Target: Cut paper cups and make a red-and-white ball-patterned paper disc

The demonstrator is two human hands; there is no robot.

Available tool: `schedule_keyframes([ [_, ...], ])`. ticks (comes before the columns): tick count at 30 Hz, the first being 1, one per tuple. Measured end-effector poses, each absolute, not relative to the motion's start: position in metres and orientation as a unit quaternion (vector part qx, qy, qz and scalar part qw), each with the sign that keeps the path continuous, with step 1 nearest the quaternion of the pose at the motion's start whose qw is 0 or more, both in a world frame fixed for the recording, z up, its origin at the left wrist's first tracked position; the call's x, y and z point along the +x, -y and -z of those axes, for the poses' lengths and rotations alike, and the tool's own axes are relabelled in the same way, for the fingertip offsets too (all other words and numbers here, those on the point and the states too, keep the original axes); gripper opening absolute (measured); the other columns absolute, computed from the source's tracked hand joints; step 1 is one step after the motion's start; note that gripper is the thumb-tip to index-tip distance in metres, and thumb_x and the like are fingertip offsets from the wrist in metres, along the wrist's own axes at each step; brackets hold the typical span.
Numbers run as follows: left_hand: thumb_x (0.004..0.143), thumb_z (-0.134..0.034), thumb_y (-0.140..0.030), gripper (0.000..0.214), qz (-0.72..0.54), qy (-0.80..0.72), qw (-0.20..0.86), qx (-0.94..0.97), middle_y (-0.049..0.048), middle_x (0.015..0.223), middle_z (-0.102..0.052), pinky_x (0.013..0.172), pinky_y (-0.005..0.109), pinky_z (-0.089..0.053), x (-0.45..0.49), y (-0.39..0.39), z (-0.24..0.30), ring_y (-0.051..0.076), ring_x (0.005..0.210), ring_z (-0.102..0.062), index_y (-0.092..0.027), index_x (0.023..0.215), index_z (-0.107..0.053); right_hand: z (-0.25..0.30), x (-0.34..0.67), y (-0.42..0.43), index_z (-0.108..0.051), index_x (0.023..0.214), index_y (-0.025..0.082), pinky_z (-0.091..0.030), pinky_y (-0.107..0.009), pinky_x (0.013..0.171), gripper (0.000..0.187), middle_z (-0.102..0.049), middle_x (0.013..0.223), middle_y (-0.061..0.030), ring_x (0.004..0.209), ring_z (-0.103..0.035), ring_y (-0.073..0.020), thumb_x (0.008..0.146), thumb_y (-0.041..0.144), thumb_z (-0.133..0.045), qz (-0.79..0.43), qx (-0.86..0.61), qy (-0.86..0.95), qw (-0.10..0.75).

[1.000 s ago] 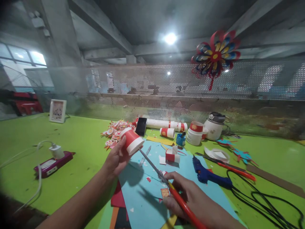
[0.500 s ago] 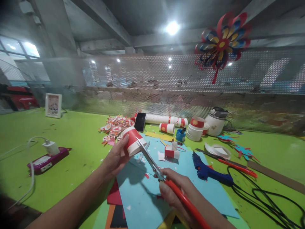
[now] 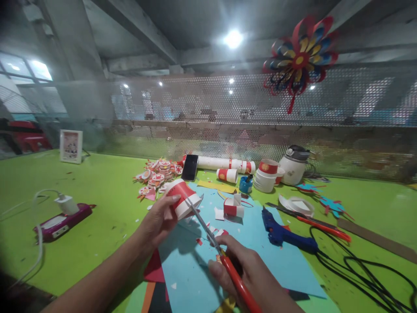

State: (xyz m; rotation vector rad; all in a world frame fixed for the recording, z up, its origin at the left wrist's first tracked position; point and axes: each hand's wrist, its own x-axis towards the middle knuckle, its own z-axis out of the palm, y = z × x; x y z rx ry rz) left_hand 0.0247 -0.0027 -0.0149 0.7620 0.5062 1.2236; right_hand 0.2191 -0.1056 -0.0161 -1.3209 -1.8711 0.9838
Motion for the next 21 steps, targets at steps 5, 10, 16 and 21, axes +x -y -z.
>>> schedule_keyframes([
  [5, 0.071, -0.068, -0.019, 0.037, -0.568, -0.249, 0.695, 0.364, 0.0055, 0.083, -0.067, 0.072, 0.040, -0.056, 0.029, 0.007, 0.013, 0.021, 0.074, -0.067, -0.019, 0.105, -0.052, 0.026, 0.214, 0.105, -0.056, 0.100, 0.020, -0.045, -0.027, 0.065, 0.044, -0.058, 0.077, -0.0041, 0.077, -0.055, -0.0193, 0.085, 0.058, -0.042, -0.376, -0.498, 0.704, 0.338],
  [10, 0.072, -0.068, -0.024, 0.030, -0.571, -0.274, 0.687, 0.355, 0.0053, 0.078, -0.066, 0.067, 0.038, -0.057, 0.031, 0.006, 0.013, 0.022, 0.073, -0.067, -0.018, 0.096, -0.051, 0.033, 0.210, 0.106, -0.057, 0.104, 0.020, -0.043, -0.026, 0.058, 0.044, -0.059, 0.078, -0.0048, 0.073, -0.055, -0.0188, 0.085, 0.057, -0.041, -0.346, -0.510, 0.706, 0.348],
  [16, 0.069, -0.070, -0.025, 0.030, -0.577, -0.286, 0.699, 0.312, 0.0056, 0.076, -0.064, 0.068, 0.041, -0.057, 0.029, 0.005, 0.010, 0.023, 0.070, -0.066, -0.015, 0.092, -0.053, 0.019, 0.204, 0.114, -0.058, 0.096, 0.021, -0.046, -0.023, 0.057, 0.027, -0.061, 0.075, -0.0011, 0.063, -0.056, -0.0142, 0.087, 0.043, -0.047, -0.312, -0.520, 0.736, 0.300],
  [21, 0.066, -0.072, -0.020, 0.027, -0.595, -0.282, 0.675, 0.333, 0.0007, 0.066, -0.063, 0.056, 0.028, -0.054, 0.028, 0.006, 0.010, 0.013, 0.055, -0.060, -0.016, 0.086, -0.055, 0.024, 0.209, 0.116, -0.057, 0.110, 0.021, -0.052, -0.029, 0.071, 0.034, -0.063, 0.090, -0.0057, 0.081, -0.062, -0.0193, 0.081, 0.039, -0.060, -0.130, -0.536, 0.785, 0.281],
])
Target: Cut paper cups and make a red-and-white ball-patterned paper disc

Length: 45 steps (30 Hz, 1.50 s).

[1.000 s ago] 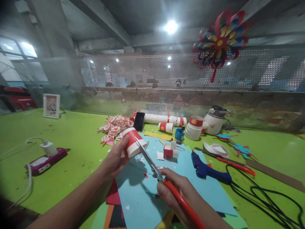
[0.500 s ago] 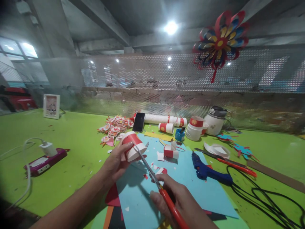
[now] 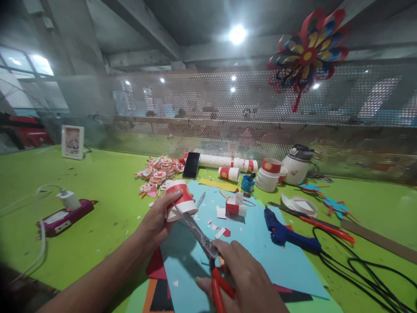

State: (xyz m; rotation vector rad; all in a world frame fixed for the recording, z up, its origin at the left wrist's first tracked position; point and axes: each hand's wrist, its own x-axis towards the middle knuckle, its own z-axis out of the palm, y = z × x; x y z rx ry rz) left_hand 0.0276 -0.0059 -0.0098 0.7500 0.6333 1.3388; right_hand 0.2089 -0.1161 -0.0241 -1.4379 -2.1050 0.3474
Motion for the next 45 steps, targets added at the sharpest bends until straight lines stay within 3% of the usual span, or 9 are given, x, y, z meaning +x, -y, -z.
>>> schedule_keyframes([
  [5, 0.066, -0.071, -0.024, 0.028, -0.571, -0.283, 0.686, 0.352, 0.0039, 0.071, -0.066, 0.056, 0.025, -0.051, 0.024, 0.005, 0.010, 0.013, 0.058, -0.061, -0.013, 0.088, -0.058, 0.034, 0.214, 0.116, -0.055, 0.114, 0.017, -0.053, -0.031, 0.056, 0.038, -0.059, 0.081, -0.0073, 0.069, -0.061, -0.0206, 0.082, 0.038, -0.058, 0.032, -0.504, 0.820, 0.270],
  [15, 0.065, -0.071, -0.025, 0.026, -0.536, -0.301, 0.679, 0.401, 0.0039, 0.065, -0.065, 0.060, 0.029, -0.052, 0.021, 0.002, 0.005, 0.016, 0.055, -0.062, -0.013, 0.085, -0.060, 0.031, 0.224, 0.116, -0.052, 0.122, 0.015, -0.053, -0.035, 0.060, 0.044, -0.057, 0.086, -0.0104, 0.073, -0.059, -0.0217, 0.084, 0.036, -0.055, 0.085, -0.509, 0.823, 0.237],
  [20, 0.068, -0.068, -0.023, 0.027, -0.504, -0.274, 0.716, 0.397, 0.0095, 0.073, -0.069, 0.068, 0.035, -0.054, 0.017, 0.000, 0.006, 0.024, 0.068, -0.067, -0.010, 0.090, -0.061, 0.026, 0.224, 0.117, -0.055, 0.116, 0.018, -0.053, -0.034, 0.064, 0.039, -0.059, 0.088, -0.0091, 0.076, -0.060, -0.0211, 0.083, 0.038, -0.056, 0.023, -0.524, 0.813, 0.252],
  [25, 0.073, -0.063, -0.020, 0.023, -0.507, -0.242, 0.738, 0.374, 0.0107, 0.083, -0.070, 0.077, 0.039, -0.054, 0.014, -0.001, 0.009, 0.023, 0.076, -0.068, -0.010, 0.094, -0.062, 0.020, 0.222, 0.117, -0.059, 0.109, 0.021, -0.053, -0.030, 0.068, 0.034, -0.062, 0.088, -0.0060, 0.077, -0.061, -0.0190, 0.081, 0.040, -0.058, -0.114, -0.556, 0.781, 0.262],
  [29, 0.073, -0.064, -0.022, 0.020, -0.532, -0.239, 0.720, 0.376, 0.0092, 0.083, -0.070, 0.079, 0.046, -0.054, 0.017, 0.001, 0.008, 0.023, 0.076, -0.067, -0.011, 0.091, -0.062, 0.016, 0.220, 0.119, -0.062, 0.101, 0.022, -0.051, -0.024, 0.057, 0.030, -0.064, 0.077, -0.0025, 0.065, -0.060, -0.0162, 0.082, 0.044, -0.056, -0.252, -0.553, 0.747, 0.270],
  [33, 0.072, -0.066, -0.022, 0.023, -0.547, -0.244, 0.710, 0.371, 0.0092, 0.085, -0.071, 0.082, 0.041, -0.053, 0.020, 0.004, 0.005, 0.023, 0.079, -0.067, -0.011, 0.092, -0.062, 0.012, 0.216, 0.124, -0.066, 0.090, 0.024, -0.049, -0.022, 0.048, 0.032, -0.062, 0.065, -0.0018, 0.056, -0.058, -0.0157, 0.084, 0.050, -0.048, -0.310, -0.526, 0.718, 0.335],
  [39, 0.074, -0.067, -0.026, 0.029, -0.545, -0.245, 0.717, 0.360, 0.0103, 0.090, -0.070, 0.081, 0.035, -0.052, 0.022, 0.004, 0.008, 0.022, 0.082, -0.067, -0.012, 0.099, -0.060, 0.004, 0.212, 0.130, -0.065, 0.103, 0.025, -0.049, -0.022, 0.046, 0.041, -0.061, 0.062, -0.0028, 0.055, -0.058, -0.0166, 0.085, 0.055, -0.043, -0.313, -0.529, 0.704, 0.356],
  [45, 0.074, -0.067, -0.025, 0.033, -0.545, -0.249, 0.721, 0.349, 0.0095, 0.092, -0.069, 0.079, 0.033, -0.052, 0.022, 0.003, 0.010, 0.020, 0.080, -0.067, -0.013, 0.104, -0.058, 0.005, 0.208, 0.130, -0.064, 0.102, 0.025, -0.049, -0.022, 0.050, 0.042, -0.059, 0.063, -0.0012, 0.053, -0.054, -0.0139, 0.085, 0.057, -0.044, -0.334, -0.519, 0.693, 0.372],
])
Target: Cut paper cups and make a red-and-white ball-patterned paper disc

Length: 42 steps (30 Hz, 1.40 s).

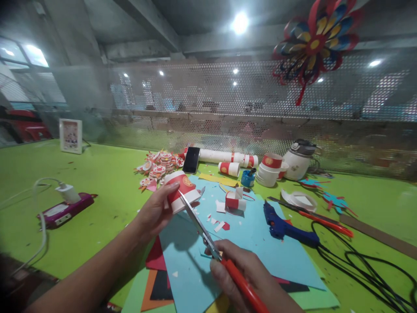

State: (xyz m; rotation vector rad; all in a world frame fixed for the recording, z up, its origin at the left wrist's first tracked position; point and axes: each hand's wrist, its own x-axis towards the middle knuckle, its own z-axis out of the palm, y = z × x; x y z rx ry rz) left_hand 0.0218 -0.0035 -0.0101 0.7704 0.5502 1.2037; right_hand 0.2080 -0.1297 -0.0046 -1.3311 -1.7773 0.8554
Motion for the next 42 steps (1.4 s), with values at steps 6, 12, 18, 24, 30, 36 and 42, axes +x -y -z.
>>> schedule_keyframes([
  [6, 0.073, -0.068, -0.025, 0.037, -0.554, -0.237, 0.722, 0.341, 0.0122, 0.094, -0.069, 0.077, 0.036, -0.053, 0.023, 0.005, 0.009, 0.025, 0.085, -0.067, -0.012, 0.105, -0.057, 0.016, 0.206, 0.123, -0.059, 0.093, 0.021, -0.035, -0.017, 0.041, 0.048, -0.041, 0.057, 0.0033, 0.048, -0.039, -0.0088, 0.085, 0.063, -0.038, -0.397, -0.506, 0.680, 0.351],
  [12, 0.074, -0.068, -0.024, 0.031, -0.572, -0.233, 0.706, 0.346, 0.0103, 0.091, -0.068, 0.078, 0.036, -0.053, 0.025, 0.006, 0.009, 0.025, 0.087, -0.067, -0.013, 0.102, -0.059, 0.026, 0.203, 0.120, -0.060, 0.091, 0.020, -0.035, -0.019, 0.045, 0.048, -0.041, 0.061, 0.0023, 0.052, -0.038, -0.0088, 0.085, 0.062, -0.038, -0.393, -0.482, 0.690, 0.371],
  [18, 0.080, -0.062, -0.039, 0.039, -0.557, -0.208, 0.740, 0.315, 0.0149, 0.100, -0.067, 0.077, 0.041, -0.055, 0.028, 0.007, 0.007, 0.029, 0.092, -0.065, -0.014, 0.109, -0.057, 0.028, 0.203, 0.123, -0.064, 0.102, 0.022, -0.047, -0.025, 0.058, 0.046, -0.059, 0.069, -0.0022, 0.063, -0.055, -0.0156, 0.087, 0.057, -0.038, -0.326, -0.516, 0.702, 0.368],
  [24, 0.083, -0.059, -0.039, 0.038, -0.572, -0.214, 0.731, 0.305, 0.0164, 0.100, -0.067, 0.076, 0.044, -0.056, 0.030, 0.006, 0.007, 0.031, 0.093, -0.066, -0.013, 0.110, -0.056, 0.023, 0.203, 0.124, -0.066, 0.103, 0.022, -0.051, -0.026, 0.061, 0.038, -0.065, 0.074, -0.0035, 0.068, -0.062, -0.0185, 0.088, 0.047, -0.042, -0.303, -0.504, 0.725, 0.358],
  [30, 0.081, -0.061, -0.039, 0.042, -0.565, -0.205, 0.738, 0.308, 0.0177, 0.103, -0.066, 0.074, 0.042, -0.056, 0.029, 0.005, 0.010, 0.032, 0.093, -0.066, -0.012, 0.112, -0.056, 0.028, 0.204, 0.122, -0.066, 0.095, 0.020, -0.052, -0.024, 0.058, 0.033, -0.068, 0.073, -0.0032, 0.071, -0.064, -0.0193, 0.087, 0.045, -0.045, -0.263, -0.514, 0.733, 0.359],
  [36, 0.081, -0.062, -0.040, 0.040, -0.583, -0.199, 0.726, 0.307, 0.0153, 0.098, -0.067, 0.073, 0.040, -0.056, 0.030, 0.006, 0.010, 0.030, 0.090, -0.066, -0.012, 0.110, -0.057, 0.027, 0.203, 0.122, -0.066, 0.090, 0.023, -0.051, -0.023, 0.052, 0.026, -0.067, 0.068, -0.0017, 0.057, -0.061, -0.0166, 0.086, 0.040, -0.047, -0.232, -0.504, 0.751, 0.358],
  [42, 0.082, -0.060, -0.040, 0.039, -0.570, -0.202, 0.743, 0.288, 0.0141, 0.096, -0.068, 0.075, 0.039, -0.055, 0.034, 0.011, 0.009, 0.027, 0.085, -0.067, -0.014, 0.111, -0.056, 0.025, 0.201, 0.124, -0.065, 0.098, 0.025, -0.052, -0.025, 0.054, 0.028, -0.067, 0.068, -0.0017, 0.059, -0.061, -0.0180, 0.086, 0.041, -0.046, -0.238, -0.512, 0.736, 0.374],
])
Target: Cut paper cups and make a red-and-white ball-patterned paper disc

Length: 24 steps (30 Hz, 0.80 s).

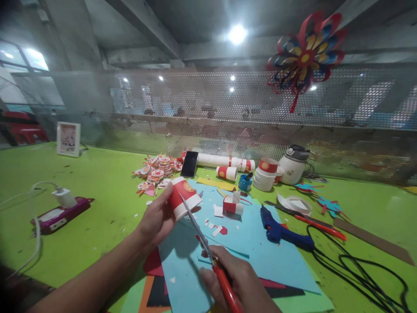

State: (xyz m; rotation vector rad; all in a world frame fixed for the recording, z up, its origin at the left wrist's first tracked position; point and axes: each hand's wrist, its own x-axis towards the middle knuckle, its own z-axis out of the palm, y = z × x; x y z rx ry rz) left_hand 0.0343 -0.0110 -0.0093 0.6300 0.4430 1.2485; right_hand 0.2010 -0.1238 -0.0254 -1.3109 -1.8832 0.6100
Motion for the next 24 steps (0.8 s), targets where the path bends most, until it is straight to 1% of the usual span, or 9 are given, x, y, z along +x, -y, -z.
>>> schedule_keyframes([
  [2, 0.082, -0.060, -0.040, 0.038, -0.564, -0.204, 0.749, 0.282, 0.0136, 0.098, -0.068, 0.076, 0.039, -0.055, 0.035, 0.012, 0.010, 0.026, 0.083, -0.068, -0.014, 0.110, -0.056, 0.025, 0.201, 0.124, -0.065, 0.099, 0.026, -0.051, -0.025, 0.053, 0.030, -0.066, 0.067, -0.0017, 0.058, -0.060, -0.0179, 0.086, 0.043, -0.046, -0.240, -0.517, 0.730, 0.378],
  [5, 0.081, -0.061, -0.038, 0.037, -0.567, -0.196, 0.752, 0.273, 0.0129, 0.102, -0.067, 0.079, 0.038, -0.054, 0.036, 0.013, 0.011, 0.025, 0.087, -0.067, -0.015, 0.109, -0.057, 0.027, 0.203, 0.122, -0.065, 0.101, 0.025, -0.051, -0.025, 0.056, 0.031, -0.065, 0.069, -0.0017, 0.060, -0.060, -0.0175, 0.087, 0.043, -0.044, -0.244, -0.508, 0.741, 0.366],
  [8, 0.081, -0.063, -0.036, 0.036, -0.571, -0.186, 0.752, 0.272, 0.0118, 0.102, -0.067, 0.081, 0.037, -0.054, 0.036, 0.013, 0.012, 0.025, 0.089, -0.066, -0.015, 0.109, -0.057, 0.031, 0.204, 0.120, -0.064, 0.102, 0.022, -0.048, -0.023, 0.056, 0.031, -0.066, 0.074, -0.0023, 0.062, -0.059, -0.0159, 0.088, 0.040, -0.043, -0.262, -0.491, 0.759, 0.338],
  [11, 0.082, -0.061, -0.035, 0.032, -0.572, -0.179, 0.753, 0.270, 0.0107, 0.101, -0.067, 0.083, 0.038, -0.053, 0.036, 0.014, 0.012, 0.023, 0.088, -0.066, -0.014, 0.106, -0.058, 0.036, 0.204, 0.117, -0.062, 0.102, 0.019, -0.046, -0.021, 0.057, 0.032, -0.066, 0.080, -0.0036, 0.065, -0.057, -0.0147, 0.088, 0.040, -0.043, -0.261, -0.487, 0.756, 0.350],
  [13, 0.083, -0.060, -0.035, 0.030, -0.573, -0.178, 0.753, 0.269, 0.0106, 0.100, -0.067, 0.084, 0.039, -0.053, 0.036, 0.014, 0.012, 0.022, 0.087, -0.066, -0.014, 0.105, -0.058, 0.038, 0.204, 0.115, -0.062, 0.101, 0.019, -0.043, -0.020, 0.057, 0.031, -0.063, 0.077, -0.0025, 0.062, -0.053, -0.0132, 0.088, 0.040, -0.044, -0.257, -0.492, 0.753, 0.353],
  [15, 0.083, -0.060, -0.034, 0.030, -0.573, -0.182, 0.752, 0.270, 0.0108, 0.099, -0.068, 0.083, 0.040, -0.053, 0.037, 0.014, 0.011, 0.022, 0.083, -0.067, -0.014, 0.105, -0.058, 0.038, 0.205, 0.114, -0.062, 0.099, 0.018, -0.039, -0.020, 0.053, 0.031, -0.056, 0.068, 0.0001, 0.056, -0.045, -0.0114, 0.087, 0.041, -0.045, -0.259, -0.497, 0.755, 0.341],
  [17, 0.083, -0.060, -0.034, 0.029, -0.572, -0.186, 0.750, 0.273, 0.0109, 0.095, -0.068, 0.082, 0.041, -0.054, 0.037, 0.016, 0.011, 0.021, 0.079, -0.067, -0.014, 0.104, -0.058, 0.036, 0.205, 0.113, -0.061, 0.100, 0.018, -0.037, -0.020, 0.052, 0.033, -0.053, 0.065, 0.0013, 0.054, -0.040, -0.0107, 0.088, 0.043, -0.044, -0.274, -0.497, 0.752, 0.335],
  [20, 0.083, -0.060, -0.035, 0.030, -0.566, -0.186, 0.751, 0.283, 0.0112, 0.092, -0.069, 0.082, 0.043, -0.054, 0.038, 0.018, 0.010, 0.022, 0.077, -0.067, -0.013, 0.102, -0.059, 0.032, 0.205, 0.113, -0.061, 0.100, 0.019, -0.037, -0.021, 0.055, 0.035, -0.054, 0.070, 0.0003, 0.058, -0.041, -0.0113, 0.089, 0.045, -0.041, -0.291, -0.487, 0.748, 0.344],
  [24, 0.084, -0.059, -0.035, 0.030, -0.554, -0.177, 0.755, 0.304, 0.0123, 0.093, -0.069, 0.081, 0.042, -0.054, 0.038, 0.020, 0.010, 0.022, 0.077, -0.067, -0.013, 0.104, -0.059, 0.028, 0.205, 0.114, -0.062, 0.099, 0.018, -0.037, -0.021, 0.056, 0.038, -0.051, 0.069, 0.0008, 0.058, -0.040, -0.0113, 0.089, 0.048, -0.040, -0.309, -0.478, 0.745, 0.347],
])
